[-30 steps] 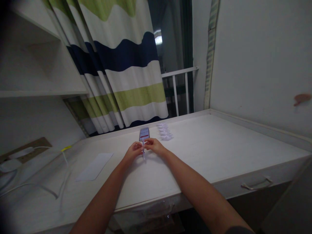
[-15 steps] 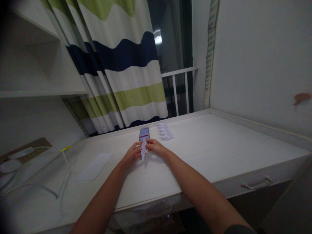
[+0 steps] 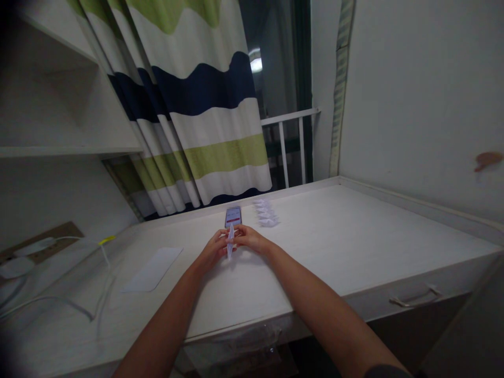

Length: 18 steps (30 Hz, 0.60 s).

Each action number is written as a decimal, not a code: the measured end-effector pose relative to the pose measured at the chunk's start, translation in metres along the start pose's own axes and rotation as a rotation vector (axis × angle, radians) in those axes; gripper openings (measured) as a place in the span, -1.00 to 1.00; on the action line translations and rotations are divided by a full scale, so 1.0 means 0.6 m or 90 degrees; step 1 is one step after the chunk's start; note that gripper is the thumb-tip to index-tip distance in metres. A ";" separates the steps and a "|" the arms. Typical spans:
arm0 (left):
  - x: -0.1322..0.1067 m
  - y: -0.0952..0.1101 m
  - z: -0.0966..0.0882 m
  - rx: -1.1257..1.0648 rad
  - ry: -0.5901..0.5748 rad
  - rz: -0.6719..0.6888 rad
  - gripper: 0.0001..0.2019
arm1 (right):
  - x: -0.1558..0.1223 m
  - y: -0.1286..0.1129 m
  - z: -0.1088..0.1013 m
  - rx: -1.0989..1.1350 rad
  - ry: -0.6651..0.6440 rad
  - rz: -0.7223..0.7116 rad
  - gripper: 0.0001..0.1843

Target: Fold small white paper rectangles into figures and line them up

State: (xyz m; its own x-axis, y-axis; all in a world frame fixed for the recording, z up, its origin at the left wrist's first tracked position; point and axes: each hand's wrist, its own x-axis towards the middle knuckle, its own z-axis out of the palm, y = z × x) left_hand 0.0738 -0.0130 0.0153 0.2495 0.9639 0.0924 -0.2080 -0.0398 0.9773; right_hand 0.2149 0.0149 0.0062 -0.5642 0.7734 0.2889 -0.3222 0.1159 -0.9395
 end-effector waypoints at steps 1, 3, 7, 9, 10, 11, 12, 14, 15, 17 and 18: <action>0.000 0.000 -0.001 -0.002 -0.004 -0.002 -0.64 | 0.000 0.001 0.000 0.008 -0.001 0.001 -0.57; -0.002 0.001 -0.002 -0.002 -0.011 -0.005 -0.64 | 0.000 0.000 -0.001 0.020 -0.003 0.005 -0.55; -0.004 0.003 -0.006 -0.005 -0.030 -0.003 -0.64 | -0.004 -0.009 -0.001 0.047 -0.015 0.018 -0.55; -0.003 0.001 -0.008 -0.012 -0.036 0.002 -0.65 | -0.007 -0.013 -0.001 0.062 -0.020 0.026 -0.55; -0.001 -0.001 -0.010 -0.013 -0.035 0.006 -0.65 | -0.007 -0.014 -0.001 0.066 -0.023 0.028 -0.56; 0.001 -0.005 -0.011 -0.011 -0.032 0.012 -0.66 | -0.007 -0.014 -0.002 0.064 -0.026 0.028 -0.57; 0.004 -0.008 -0.013 -0.004 -0.024 0.020 -0.66 | -0.006 -0.012 -0.002 0.056 -0.028 0.027 -0.58; 0.011 -0.017 -0.016 0.036 -0.001 0.036 -0.68 | -0.003 -0.004 -0.004 0.015 -0.025 0.023 -0.60; 0.014 -0.021 -0.017 0.064 0.013 0.041 -0.69 | 0.000 0.002 -0.005 -0.017 -0.017 0.022 -0.60; 0.021 -0.028 -0.018 0.117 0.032 0.046 -0.68 | 0.006 0.015 -0.006 -0.082 0.012 0.017 -0.59; 0.023 -0.030 -0.018 0.132 0.035 0.045 -0.68 | 0.008 0.020 -0.006 -0.102 0.029 0.018 -0.60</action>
State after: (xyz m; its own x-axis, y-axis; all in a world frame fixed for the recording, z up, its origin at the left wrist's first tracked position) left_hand 0.0707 0.0037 -0.0032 0.1880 0.9694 0.1576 -0.0224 -0.1562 0.9875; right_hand 0.2110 0.0224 -0.0043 -0.5355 0.8047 0.2562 -0.1787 0.1885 -0.9657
